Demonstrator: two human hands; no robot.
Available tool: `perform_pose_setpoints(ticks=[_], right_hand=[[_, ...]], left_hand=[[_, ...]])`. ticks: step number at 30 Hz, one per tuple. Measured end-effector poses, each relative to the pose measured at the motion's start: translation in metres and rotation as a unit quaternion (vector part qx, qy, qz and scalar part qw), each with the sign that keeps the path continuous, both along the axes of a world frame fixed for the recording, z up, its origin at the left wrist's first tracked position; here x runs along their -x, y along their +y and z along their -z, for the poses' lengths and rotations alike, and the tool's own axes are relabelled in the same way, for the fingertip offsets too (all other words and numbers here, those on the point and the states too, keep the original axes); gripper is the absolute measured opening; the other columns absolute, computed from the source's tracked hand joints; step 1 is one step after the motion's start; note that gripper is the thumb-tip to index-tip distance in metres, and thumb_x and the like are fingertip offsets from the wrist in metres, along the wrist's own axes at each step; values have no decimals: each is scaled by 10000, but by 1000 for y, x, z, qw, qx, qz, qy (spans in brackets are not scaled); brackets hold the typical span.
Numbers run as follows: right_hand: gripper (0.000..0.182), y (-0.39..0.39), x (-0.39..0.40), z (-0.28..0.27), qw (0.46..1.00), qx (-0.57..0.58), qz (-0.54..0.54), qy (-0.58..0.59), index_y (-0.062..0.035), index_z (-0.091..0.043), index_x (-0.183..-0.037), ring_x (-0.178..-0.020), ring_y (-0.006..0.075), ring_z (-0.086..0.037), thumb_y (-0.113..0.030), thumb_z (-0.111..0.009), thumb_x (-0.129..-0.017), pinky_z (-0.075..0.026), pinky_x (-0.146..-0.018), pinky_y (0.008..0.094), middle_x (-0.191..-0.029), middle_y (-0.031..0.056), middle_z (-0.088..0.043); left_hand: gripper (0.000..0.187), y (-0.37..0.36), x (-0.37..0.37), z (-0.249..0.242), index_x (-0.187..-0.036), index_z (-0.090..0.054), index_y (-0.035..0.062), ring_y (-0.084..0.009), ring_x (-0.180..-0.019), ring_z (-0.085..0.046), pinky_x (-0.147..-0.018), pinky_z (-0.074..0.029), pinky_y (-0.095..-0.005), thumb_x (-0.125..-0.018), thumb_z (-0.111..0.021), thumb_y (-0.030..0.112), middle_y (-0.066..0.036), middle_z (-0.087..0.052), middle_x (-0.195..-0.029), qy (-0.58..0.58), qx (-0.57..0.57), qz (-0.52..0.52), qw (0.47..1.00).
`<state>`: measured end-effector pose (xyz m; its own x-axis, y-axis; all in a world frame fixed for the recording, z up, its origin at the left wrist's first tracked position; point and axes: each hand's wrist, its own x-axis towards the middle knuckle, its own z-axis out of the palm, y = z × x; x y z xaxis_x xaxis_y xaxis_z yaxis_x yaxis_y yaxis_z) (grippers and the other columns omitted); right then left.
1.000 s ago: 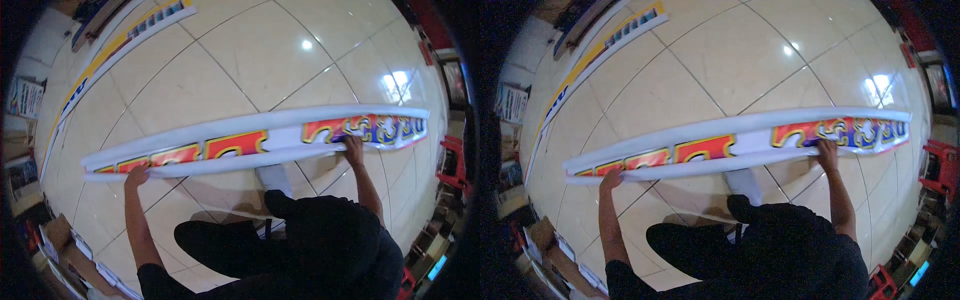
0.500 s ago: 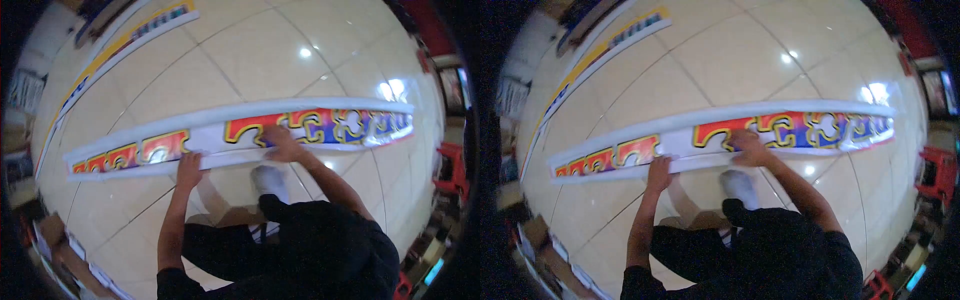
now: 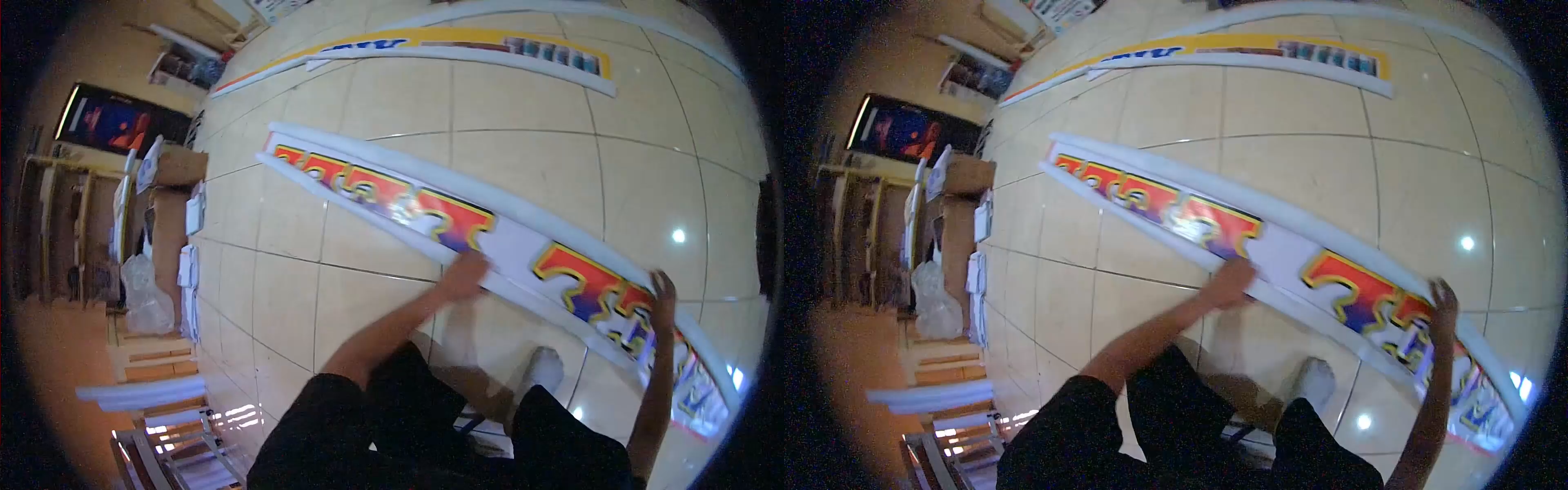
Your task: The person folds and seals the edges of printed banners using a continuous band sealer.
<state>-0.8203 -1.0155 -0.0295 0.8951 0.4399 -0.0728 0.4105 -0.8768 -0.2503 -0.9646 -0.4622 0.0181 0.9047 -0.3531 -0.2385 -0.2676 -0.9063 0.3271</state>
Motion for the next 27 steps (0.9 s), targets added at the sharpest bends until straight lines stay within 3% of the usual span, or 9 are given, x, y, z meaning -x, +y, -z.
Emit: perform_pose_setpoints(ticks=[4, 6, 7, 9, 13, 16, 19, 23, 27], right_hand=[[581, 129, 18, -46, 991, -10, -130, 10, -139, -431, -1384, -1292, 345, -396, -185, -615, -835, -301, -1078, 484, -1432, 152, -396], [626, 126, 41, -57, 996, -1, -88, -13, -208, -386, -1418, -1328, 323, -359, -148, -596, -831, -240, -1114, 525, -1447, 125, -374], [625, 86, 58, -52, 998, 30, -43, -44, -222, -391, -1416, -1329, 319, -359, -164, -605, -832, -238, -1114, 527, -1439, 123, -383], [624, 43, 49, -41, 995, 88, 37, -1, -223, -392, -1416, -1325, 311, -361, -144, -604, -834, -245, -1107, 537, -1424, 112, -406], [511, -16, 44, -39, 999, 38, 1, 13, -135, -494, -1331, -1252, 310, -444, -83, -586, -831, -357, -1062, 450, -1350, 100, -491], [464, 36, 39, -19, 992, -10, -95, -85, -57, -563, -1226, -1149, 322, -525, -67, -603, -764, -408, -1028, 400, -1192, 118, -600], [423, 72, 21, 1, 982, -94, -127, -101, -77, -590, -1187, -1126, 299, -543, -153, -616, -772, -425, -999, 413, -1198, 112, -602], [482, 139, 33, -17, 961, -78, -256, -74, -139, -481, -1330, -1287, 276, -415, -240, -547, -863, -288, -1100, 481, -1398, 91, -447], [717, 168, 120, -32, 949, -84, -296, 65, -161, -493, -1329, -1383, 315, -276, -621, -580, -786, -157, -1106, 620, -1463, 113, -360]], left_hand=[[603, 174, 36, 50, -1176, -519, 25, -394, -1152, -471, -1005, -351, -489, -702, -719, 341, -220, -520, -1202, -56, 0, -139, 989], [582, 255, 51, 58, -1213, -506, 46, -373, -1146, -478, -979, -374, -478, -704, -711, 239, -220, -514, -1211, -152, -153, -185, 959], [418, 178, 27, -51, -1187, -545, 46, -365, -1133, -480, -984, -347, -522, -795, -606, 179, -212, -552, -1132, -29, -205, -299, 931], [476, 187, 30, -16, -1245, -537, 41, -363, -1163, -476, -1020, -316, -547, -787, -601, 155, -211, -540, -1189, -265, -322, -172, 893], [364, 49, 16, -1, -1195, -568, 35, -380, -1135, -501, -1022, -362, -456, -842, -574, 123, -202, -568, -1161, -26, -17, -114, 993], [271, -24, 38, 1, -1103, -613, 57, -351, -1053, -546, -940, -415, -460, -871, -516, 157, -188, -591, -1086, -168, -41, 105, 979], [285, -14, 18, 6, -1098, -610, 52, -341, -1069, -539, -958, -401, -443, -839, -520, 130, -177, -596, -1086, 99, -74, -38, 992], [376, 101, 44, 49, -1148, -592, 29, -396, -1120, -512, -991, -388, -467, -776, -547, 56, -209, -573, -1165, -86, -9, -37, 996], [465, 131, 46, 20, -1197, -525, -15, -408, -1189, -461, -1042, -332, -502, -733, -508, 17, -220, -534, -1218, -73, -152, -142, 975]])
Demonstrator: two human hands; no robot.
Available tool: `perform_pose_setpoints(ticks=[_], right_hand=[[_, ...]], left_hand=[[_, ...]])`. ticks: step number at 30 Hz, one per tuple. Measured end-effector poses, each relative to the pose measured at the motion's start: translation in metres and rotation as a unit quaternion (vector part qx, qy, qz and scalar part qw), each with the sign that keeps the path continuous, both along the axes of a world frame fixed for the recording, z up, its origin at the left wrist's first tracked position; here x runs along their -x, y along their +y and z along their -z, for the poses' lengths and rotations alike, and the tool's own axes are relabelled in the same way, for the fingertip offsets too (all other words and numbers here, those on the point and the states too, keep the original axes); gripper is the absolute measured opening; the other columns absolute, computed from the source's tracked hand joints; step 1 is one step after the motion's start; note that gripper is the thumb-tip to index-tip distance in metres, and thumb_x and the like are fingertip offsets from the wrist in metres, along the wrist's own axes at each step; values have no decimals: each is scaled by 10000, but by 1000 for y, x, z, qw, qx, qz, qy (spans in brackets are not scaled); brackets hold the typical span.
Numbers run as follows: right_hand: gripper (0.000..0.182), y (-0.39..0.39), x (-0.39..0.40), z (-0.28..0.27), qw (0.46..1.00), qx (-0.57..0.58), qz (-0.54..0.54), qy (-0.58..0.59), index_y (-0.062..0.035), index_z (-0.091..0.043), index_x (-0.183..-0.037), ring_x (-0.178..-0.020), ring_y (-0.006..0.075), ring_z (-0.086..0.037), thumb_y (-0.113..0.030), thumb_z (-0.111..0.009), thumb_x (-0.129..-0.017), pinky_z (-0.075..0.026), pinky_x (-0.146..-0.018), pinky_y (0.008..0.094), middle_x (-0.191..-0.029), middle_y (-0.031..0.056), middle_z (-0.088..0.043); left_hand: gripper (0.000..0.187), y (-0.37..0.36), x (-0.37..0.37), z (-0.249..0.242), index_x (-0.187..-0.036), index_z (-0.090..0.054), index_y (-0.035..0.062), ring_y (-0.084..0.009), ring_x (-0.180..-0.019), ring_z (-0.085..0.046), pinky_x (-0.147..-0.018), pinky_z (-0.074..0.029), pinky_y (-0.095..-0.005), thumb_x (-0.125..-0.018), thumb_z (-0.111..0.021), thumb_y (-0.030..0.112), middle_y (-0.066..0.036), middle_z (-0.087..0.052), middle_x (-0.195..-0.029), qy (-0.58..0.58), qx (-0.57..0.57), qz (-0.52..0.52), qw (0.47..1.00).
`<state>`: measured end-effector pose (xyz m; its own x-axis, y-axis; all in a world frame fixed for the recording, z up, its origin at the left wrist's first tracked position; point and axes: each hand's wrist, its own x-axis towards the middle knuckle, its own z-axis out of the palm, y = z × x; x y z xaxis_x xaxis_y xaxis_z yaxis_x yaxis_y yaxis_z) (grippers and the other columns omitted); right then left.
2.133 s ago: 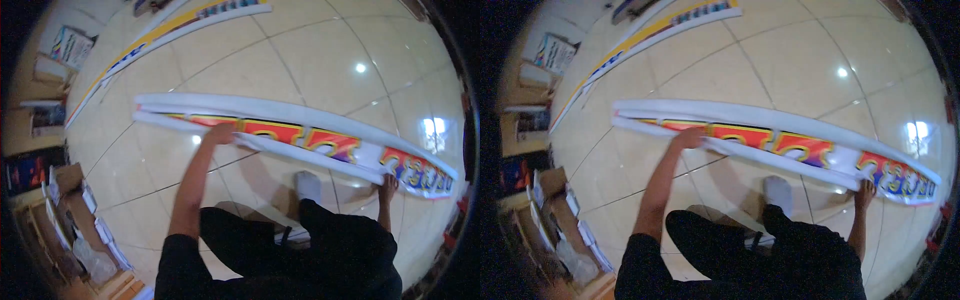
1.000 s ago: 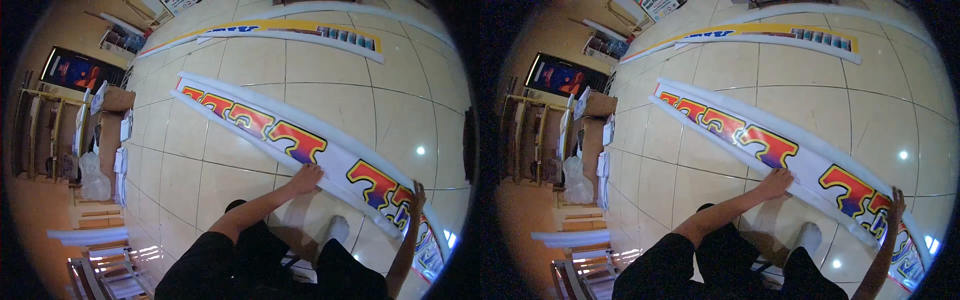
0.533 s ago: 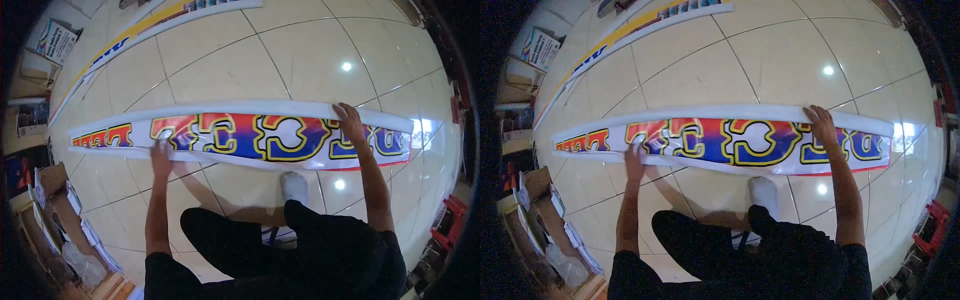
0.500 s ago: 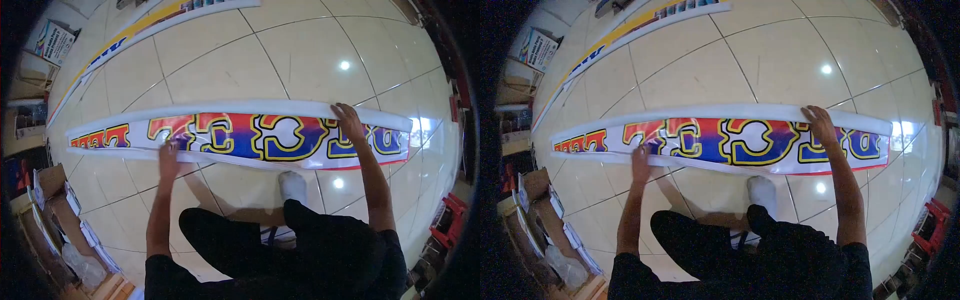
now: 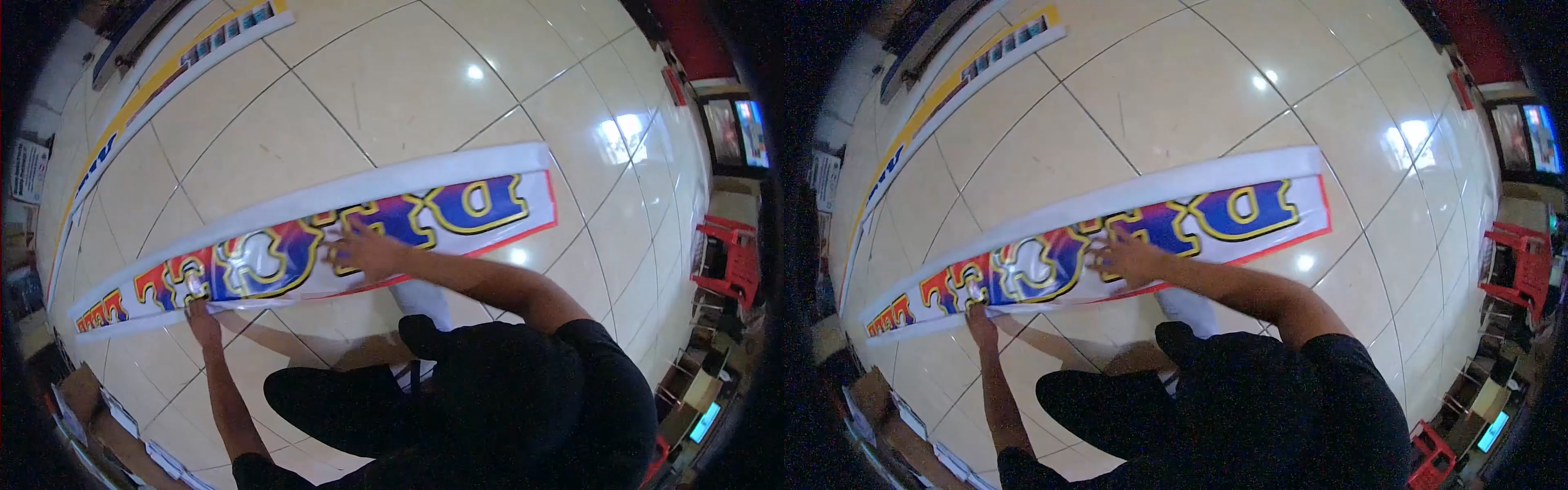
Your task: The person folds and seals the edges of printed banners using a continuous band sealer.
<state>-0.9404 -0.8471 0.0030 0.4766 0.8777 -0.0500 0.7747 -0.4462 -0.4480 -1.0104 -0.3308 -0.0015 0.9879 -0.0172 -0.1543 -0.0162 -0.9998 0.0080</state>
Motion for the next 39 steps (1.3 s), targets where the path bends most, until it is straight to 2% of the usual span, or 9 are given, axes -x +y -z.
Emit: perform_pose_setpoints(ticks=[14, 20, 24, 31, 32, 34, 36, 37, 39], right_hand=[[153, -348, 130, 18, 884, -1, 465, -43, -86, -696, -934, -1075, 300, -593, -89, -645, -789, -460, -923, 421, -1102, 94, -663], [171, -430, 108, 20, 749, -51, 597, 282, -40, -705, -958, -909, 170, -635, -154, -697, -831, -508, -836, 313, -951, 74, -697], [215, -460, 87, 48, 739, -142, 567, 334, -24, -580, -989, -734, 153, -600, -89, -695, -819, -506, -703, 285, -834, 73, -656], [335, -466, 73, 39, 549, -181, 674, 461, -126, -488, -1102, -698, 82, -536, -64, -678, -834, -447, -557, 220, -832, 20, -611], [312, -511, 79, 83, 569, -204, 626, 493, -99, -489, -1094, -760, 107, -551, -96, -676, -845, -468, -596, 254, -875, 47, -608], [212, -533, 86, 128, 819, -120, 534, 175, -64, -594, -1024, -746, 183, -548, -175, -635, -848, -476, -644, 341, -864, 71, -595], [314, -468, 47, 63, 745, 204, 621, 134, -23, -539, -1107, -961, 273, -579, -68, -636, -812, -490, -804, 387, -973, 148, -598], [444, -462, 44, 75, 829, 150, 537, -53, -29, -512, -1183, -1035, 291, -575, -111, -692, -786, -467, -875, 405, -1085, 159, -589], [534, -331, 32, 29, 841, 23, 532, 96, -18, -446, -1294, -1165, 324, -506, -82, -657, -808, -425, -962, 410, -1240, 212, -520]], left_hand=[[372, -124, 1, -18, -1126, -638, 93, -341, -1136, -534, -1008, -408, -425, -755, -670, 88, -143, -589, -1175, 121, 191, 102, 969], [394, -138, -6, -37, -1203, -585, 63, -346, -1185, -489, -1045, -347, -470, -814, -616, 112, -165, -555, -1223, 173, 102, 114, 973], [626, -164, 4, -34, -1372, -428, 79, -374, -1366, -276, -1101, -204, -554, -806, -663, 207, -214, -335, -1444, -53, 70, 58, 994], [423, -201, 18, 15, -1332, -467, 40, -318, -1327, -378, -1125, -222, -514, -939, -428, 191, -156, -441, -1386, 36, 98, 223, 969], [389, -196, 13, 31, -1290, -508, 37, -322, -1312, -393, -1122, -246, -491, -940, -419, 182, -156, -462, -1363, 68, 170, 193, 964], [309, -196, 4, 38, -1139, -576, 2, -335, -1147, -495, -1022, -365, -466, -935, -457, 202, -174, -561, -1167, 18, 231, 213, 949], [251, -204, -4, 27, -1082, -595, 17, -298, -1108, -519, -965, -411, -436, -892, -495, 147, -152, -583, -1103, -3, 168, 241, 956], [202, -207, -16, 18, -1017, -603, 28, -297, -1090, -540, -933, -433, -429, -860, -521, 124, -142, -587, -1109, 19, 151, 240, 959], [198, -213, -44, -4, -969, -605, 38, -323, -993, -599, -862, -469, -455, -842, -524, 165, -155, -620, -1050, 111, 184, 230, 949]])
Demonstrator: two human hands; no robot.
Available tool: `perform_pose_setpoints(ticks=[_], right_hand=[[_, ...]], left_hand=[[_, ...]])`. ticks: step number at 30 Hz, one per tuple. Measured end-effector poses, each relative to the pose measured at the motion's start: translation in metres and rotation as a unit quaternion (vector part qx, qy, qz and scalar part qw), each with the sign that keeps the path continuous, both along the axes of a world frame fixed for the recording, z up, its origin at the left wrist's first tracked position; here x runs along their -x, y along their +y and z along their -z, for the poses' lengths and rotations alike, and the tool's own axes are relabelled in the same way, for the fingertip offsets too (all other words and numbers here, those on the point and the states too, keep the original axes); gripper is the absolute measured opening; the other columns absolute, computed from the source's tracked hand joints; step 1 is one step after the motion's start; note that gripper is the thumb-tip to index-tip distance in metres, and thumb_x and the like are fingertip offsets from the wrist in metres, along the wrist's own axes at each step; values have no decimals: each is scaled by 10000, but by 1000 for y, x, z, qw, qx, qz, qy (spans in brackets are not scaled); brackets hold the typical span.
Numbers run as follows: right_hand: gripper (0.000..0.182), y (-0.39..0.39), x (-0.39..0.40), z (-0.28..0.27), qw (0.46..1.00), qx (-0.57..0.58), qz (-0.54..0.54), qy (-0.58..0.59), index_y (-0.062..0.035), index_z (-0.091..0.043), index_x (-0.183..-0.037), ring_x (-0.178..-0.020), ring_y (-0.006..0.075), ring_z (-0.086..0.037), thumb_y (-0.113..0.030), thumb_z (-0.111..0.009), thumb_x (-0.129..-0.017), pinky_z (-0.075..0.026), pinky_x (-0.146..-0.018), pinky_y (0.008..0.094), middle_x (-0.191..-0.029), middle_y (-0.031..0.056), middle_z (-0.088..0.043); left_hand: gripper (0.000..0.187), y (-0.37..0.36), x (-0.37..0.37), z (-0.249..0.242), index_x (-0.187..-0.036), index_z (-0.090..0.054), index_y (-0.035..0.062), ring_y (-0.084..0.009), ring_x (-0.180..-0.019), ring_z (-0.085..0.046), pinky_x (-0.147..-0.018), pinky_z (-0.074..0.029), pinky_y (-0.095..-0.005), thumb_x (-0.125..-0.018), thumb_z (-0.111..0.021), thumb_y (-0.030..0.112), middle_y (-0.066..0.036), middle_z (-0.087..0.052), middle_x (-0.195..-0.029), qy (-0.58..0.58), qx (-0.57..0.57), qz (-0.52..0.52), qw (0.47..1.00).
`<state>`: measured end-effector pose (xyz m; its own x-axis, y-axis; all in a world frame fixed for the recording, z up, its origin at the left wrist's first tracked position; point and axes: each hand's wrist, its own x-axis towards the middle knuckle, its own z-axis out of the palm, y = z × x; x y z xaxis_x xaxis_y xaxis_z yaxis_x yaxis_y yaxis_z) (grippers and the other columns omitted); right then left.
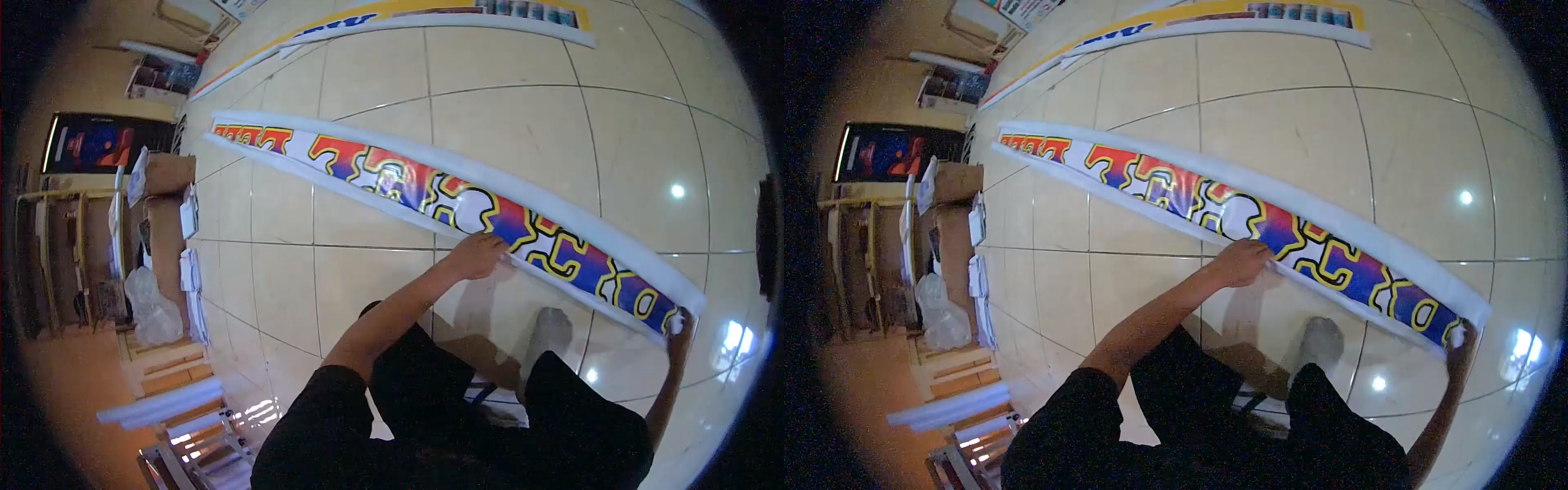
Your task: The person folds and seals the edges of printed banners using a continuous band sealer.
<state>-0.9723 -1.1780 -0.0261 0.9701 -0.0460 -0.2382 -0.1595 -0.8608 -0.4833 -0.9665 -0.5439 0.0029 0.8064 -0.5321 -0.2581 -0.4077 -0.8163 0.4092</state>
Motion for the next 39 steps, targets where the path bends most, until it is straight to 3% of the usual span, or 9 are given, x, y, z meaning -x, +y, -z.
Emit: perform_pose_setpoints(ticks=[3, 10, 18, 21, 23, 27, 30, 32, 39], right_hand=[[991, 153, -4, -33, 954, 11, -301, 2, -38, -346, -1408, -1322, 384, -363, -245, -832, -569, -285, -1106, 465, -1430, 205, -381], [328, 257, -41, -10, 949, 85, -293, 77, -21, -630, -1003, -987, 393, -590, -44, -506, -700, -452, -860, 522, -1080, 237, -617], [279, 239, -109, -21, 839, 188, -370, 352, 2, -658, -917, -873, 386, -629, -205, -540, -772, -485, -815, 490, -895, 221, -658], [476, 321, -103, -73, 979, 30, -203, -22, -61, -614, -1115, -1080, 351, -554, -318, -704, -725, -437, -944, 446, -1143, 188, -599], [653, 365, -107, -71, 950, 74, -294, -77, -88, -571, -1212, -1221, 333, -441, -375, -777, -664, -367, -1013, 453, -1320, 124, -483], [584, 369, -176, -60, 876, 29, -389, 284, -83, -537, -1245, -1176, 337, -487, -357, -713, -760, -395, -992, 434, -1251, 145, -539], [563, 355, -226, -31, 880, -36, -381, 280, -77, -530, -1233, -1137, 340, -509, -335, -713, -767, -423, -963, 434, -1187, 153, -564], [566, 389, -222, -48, 932, -10, -346, -111, -74, -535, -1221, -1138, 338, -509, -330, -724, -753, -440, -942, 446, -1182, 151, -563], [437, 424, -305, -53, 824, 75, -483, 287, -75, -606, -1130, -976, 323, -610, -324, -673, -777, -485, -865, 419, -1091, 161, -636]], left_hand=[[228, -16, -40, -13, -934, -599, 41, -358, -874, -635, -777, -488, -498, -824, -539, 231, -175, -646, -947, 104, -57, -17, 993], [465, -17, -56, -8, -1152, -580, 85, -349, -1078, -564, -943, -420, -493, -809, -594, 399, -183, -597, -1131, 26, 70, -18, 997], [450, 113, -27, 8, -1192, -537, 79, -291, -1110, -499, -964, -397, -454, -792, -618, 270, -116, -537, -1156, -116, -31, 28, 992], [378, 100, -36, 1, -1080, -559, 71, -263, -1037, -527, -908, -437, -416, -778, -618, 291, -91, -556, -1062, -127, -61, 28, 990], [342, 99, -44, -1, -1023, -566, 73, -254, -996, -541, -876, -455, -410, -772, -622, 299, -83, -562, -1016, -123, -65, 26, 990], [255, 96, -40, 2, -971, -572, 69, -261, -934, -569, -821, -480, -416, -783, -604, 237, -89, -582, -945, -101, -51, 9, 993], [219, 98, -51, 1, -964, -569, 58, -294, -903, -593, -809, -482, -435, -762, -581, 142, -124, -612, -924, -72, -33, 8, 997], [226, 95, -54, 2, -971, -571, 61, -299, -902, -597, -808, -483, -436, -757, -575, 133, -127, -619, -924, -62, -28, -1, 998], [180, 94, -60, 5, -936, -581, 63, -279, -865, -620, -772, -504, -414, -773, -556, 135, -99, -622, -898, -69, -36, 10, 997]])
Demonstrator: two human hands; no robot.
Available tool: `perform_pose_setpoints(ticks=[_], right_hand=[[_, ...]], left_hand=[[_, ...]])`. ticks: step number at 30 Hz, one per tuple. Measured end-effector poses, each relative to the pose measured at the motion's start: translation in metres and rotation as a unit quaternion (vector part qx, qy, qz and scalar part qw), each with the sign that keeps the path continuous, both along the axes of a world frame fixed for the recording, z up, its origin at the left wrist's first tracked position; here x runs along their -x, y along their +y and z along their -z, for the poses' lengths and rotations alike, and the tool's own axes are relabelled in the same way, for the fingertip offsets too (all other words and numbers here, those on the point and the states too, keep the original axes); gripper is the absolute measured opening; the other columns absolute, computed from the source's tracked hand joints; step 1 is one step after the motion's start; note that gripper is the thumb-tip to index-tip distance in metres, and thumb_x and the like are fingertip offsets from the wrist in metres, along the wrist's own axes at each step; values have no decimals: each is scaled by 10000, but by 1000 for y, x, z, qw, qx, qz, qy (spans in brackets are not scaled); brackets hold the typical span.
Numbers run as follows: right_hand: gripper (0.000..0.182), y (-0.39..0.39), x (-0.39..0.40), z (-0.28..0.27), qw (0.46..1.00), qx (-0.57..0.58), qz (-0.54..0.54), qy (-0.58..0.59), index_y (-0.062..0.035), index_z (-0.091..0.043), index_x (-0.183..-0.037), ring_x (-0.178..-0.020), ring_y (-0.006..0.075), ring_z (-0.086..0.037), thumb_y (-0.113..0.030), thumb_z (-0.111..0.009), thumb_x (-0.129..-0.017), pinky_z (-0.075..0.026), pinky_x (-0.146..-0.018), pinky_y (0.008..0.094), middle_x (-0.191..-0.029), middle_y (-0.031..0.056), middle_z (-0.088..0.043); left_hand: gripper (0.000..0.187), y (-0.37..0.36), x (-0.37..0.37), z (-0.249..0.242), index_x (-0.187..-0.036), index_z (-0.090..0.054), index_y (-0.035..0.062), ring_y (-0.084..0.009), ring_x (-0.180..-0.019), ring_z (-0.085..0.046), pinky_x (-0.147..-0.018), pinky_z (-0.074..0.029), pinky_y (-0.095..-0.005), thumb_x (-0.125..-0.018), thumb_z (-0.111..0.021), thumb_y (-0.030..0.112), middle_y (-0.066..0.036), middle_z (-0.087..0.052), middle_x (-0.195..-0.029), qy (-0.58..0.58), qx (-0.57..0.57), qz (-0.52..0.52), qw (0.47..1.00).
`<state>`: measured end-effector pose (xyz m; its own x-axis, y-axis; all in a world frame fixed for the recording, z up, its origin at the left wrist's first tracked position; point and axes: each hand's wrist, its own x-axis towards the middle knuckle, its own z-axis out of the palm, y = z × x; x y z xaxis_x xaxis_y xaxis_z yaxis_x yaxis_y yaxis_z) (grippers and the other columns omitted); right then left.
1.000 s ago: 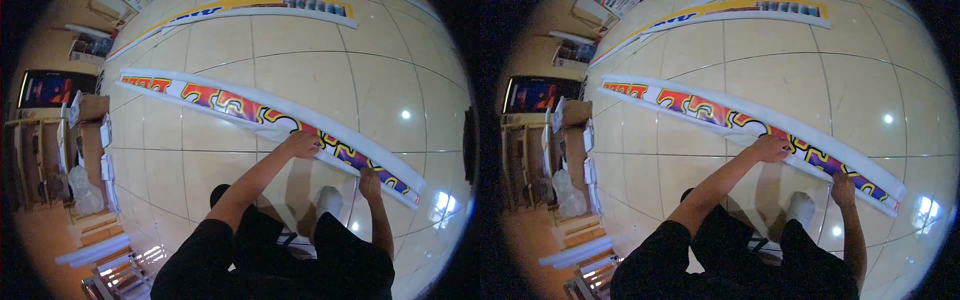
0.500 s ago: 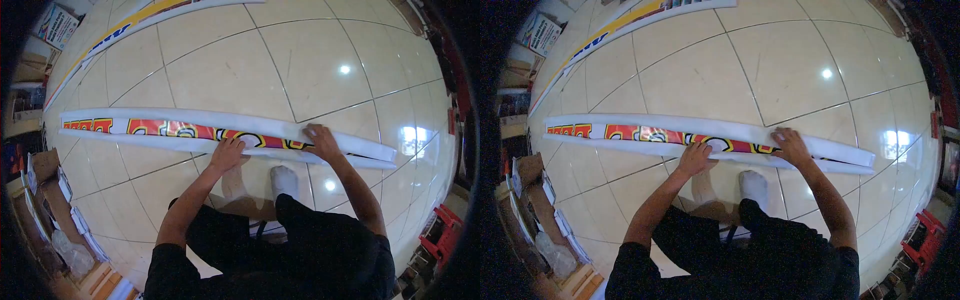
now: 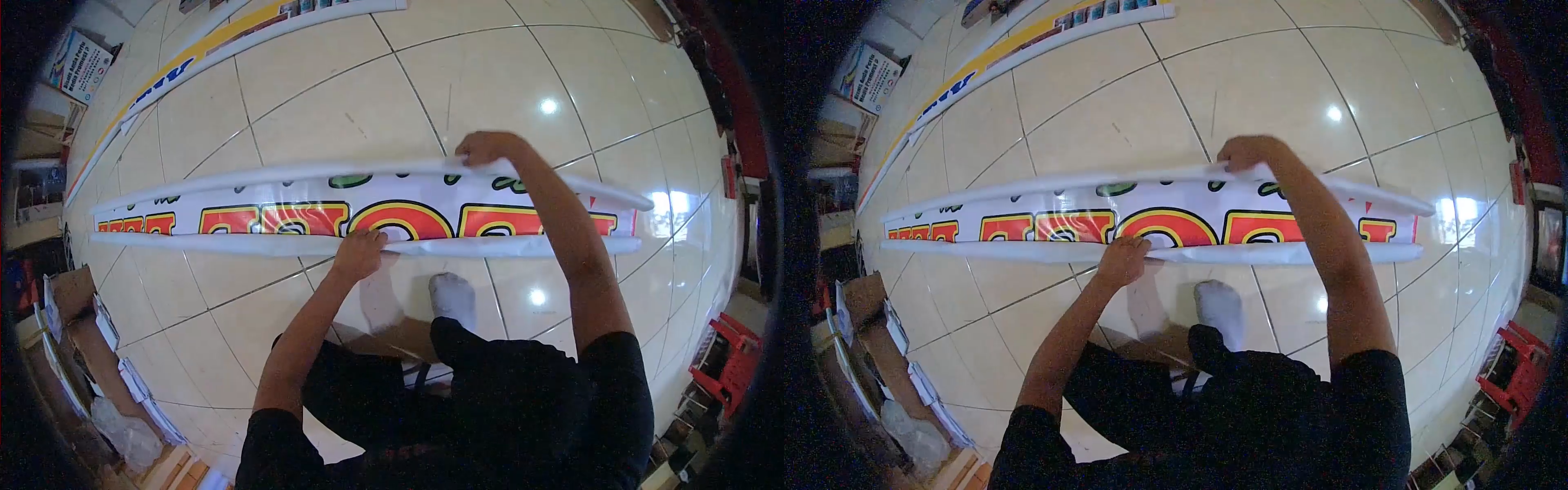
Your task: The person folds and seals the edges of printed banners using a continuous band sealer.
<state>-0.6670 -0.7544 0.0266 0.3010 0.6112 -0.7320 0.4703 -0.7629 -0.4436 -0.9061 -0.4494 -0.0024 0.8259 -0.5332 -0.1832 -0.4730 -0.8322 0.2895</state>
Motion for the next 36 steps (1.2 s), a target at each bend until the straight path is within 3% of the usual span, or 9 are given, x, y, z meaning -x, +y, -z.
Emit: perform_pose_setpoints(ticks=[6, 8, 10, 12, 15, 24, 28, 33, 36], right_hand=[[329, 10, 0, 12, 935, -197, 6, -294, -70, -647, -1068, -942, 321, -633, -262, -624, -801, -492, -841, 428, -967, 162, -673], [321, -4, -51, 50, 970, -174, 83, -150, -82, -622, -1099, -941, 332, -631, -187, -638, -796, -481, -861, 439, -964, 142, -671], [287, -3, -33, 0, 810, -68, 270, -516, -80, -630, -1075, -910, 331, -630, -173, -616, -804, -489, -815, 456, -942, 150, -667], [378, 6, 16, -15, 800, -233, 262, -487, -62, -599, -1114, -921, 321, -626, -169, -642, -753, -497, -789, 461, -985, 177, -645], [750, 30, 139, -40, 987, -99, 51, -112, -12, -455, -1297, -1161, 330, -518, -259, -758, -657, -450, -951, 440, -1262, 199, -530], [295, -47, 237, 59, 898, -124, 183, -381, -1, -570, -997, -945, 384, -576, -46, -554, -706, -442, -846, 501, -999, 197, -595], [371, -139, 230, 62, 953, 116, 150, -235, -164, -615, -1127, -1098, 301, -540, -154, -553, -761, -252, -929, 746, -1101, 118, -610], [457, -218, 211, 2, 912, 331, 208, -122, -214, -615, -1161, -1035, 359, -571, -370, -668, -734, -322, -943, 695, -1053, 138, -636], [868, -230, 246, 44, 928, 32, 178, -326, -73, -505, -1260, -1201, 403, -428, -325, -810, -488, -343, -1025, 514, -1278, 170, -503]], left_hand=[[190, -3, -9, -8, -935, -583, 76, -284, -870, -625, -759, -511, -418, -757, -573, 144, -104, -626, -893, 42, -41, 16, 998], [196, -5, -14, -9, -928, -584, 70, -289, -881, -627, -757, -513, -422, -747, -578, 145, -113, -633, -893, 47, -27, 6, 999], [201, -4, -12, -14, -921, -585, 64, -294, -893, -629, -754, -515, -426, -737, -583, 145, -121, -640, -892, 64, -20, 5, 998], [200, -7, -32, -22, -902, -597, 49, -306, -931, -632, -764, -515, -430, -725, -573, 141, -149, -655, -897, 177, -65, -6, 982], [247, -14, -61, -30, -956, -639, 52, -336, -949, -632, -810, -502, -462, -749, -567, 165, -191, -661, -963, 258, -69, -11, 963], [503, 67, -32, -43, -1151, -578, 54, -324, -1098, -550, -931, -432, -455, -688, -678, 225, -152, -591, -1149, 112, 51, -4, 992], [636, 192, -15, -29, -1228, -526, 70, -316, -1152, -473, -1016, -353, -472, -659, -752, 240, -144, -499, -1210, -23, -28, -12, 999], [595, 219, -18, -46, -1177, -535, 42, -324, -1123, -517, -971, -405, -437, -677, -758, 273, -153, -550, -1162, 14, -104, -54, 993], [521, 189, -52, -57, -1133, -587, 56, -328, -1052, -578, -919, -455, -435, -686, -733, 279, -165, -611, -1113, 145, -97, -26, 984]])
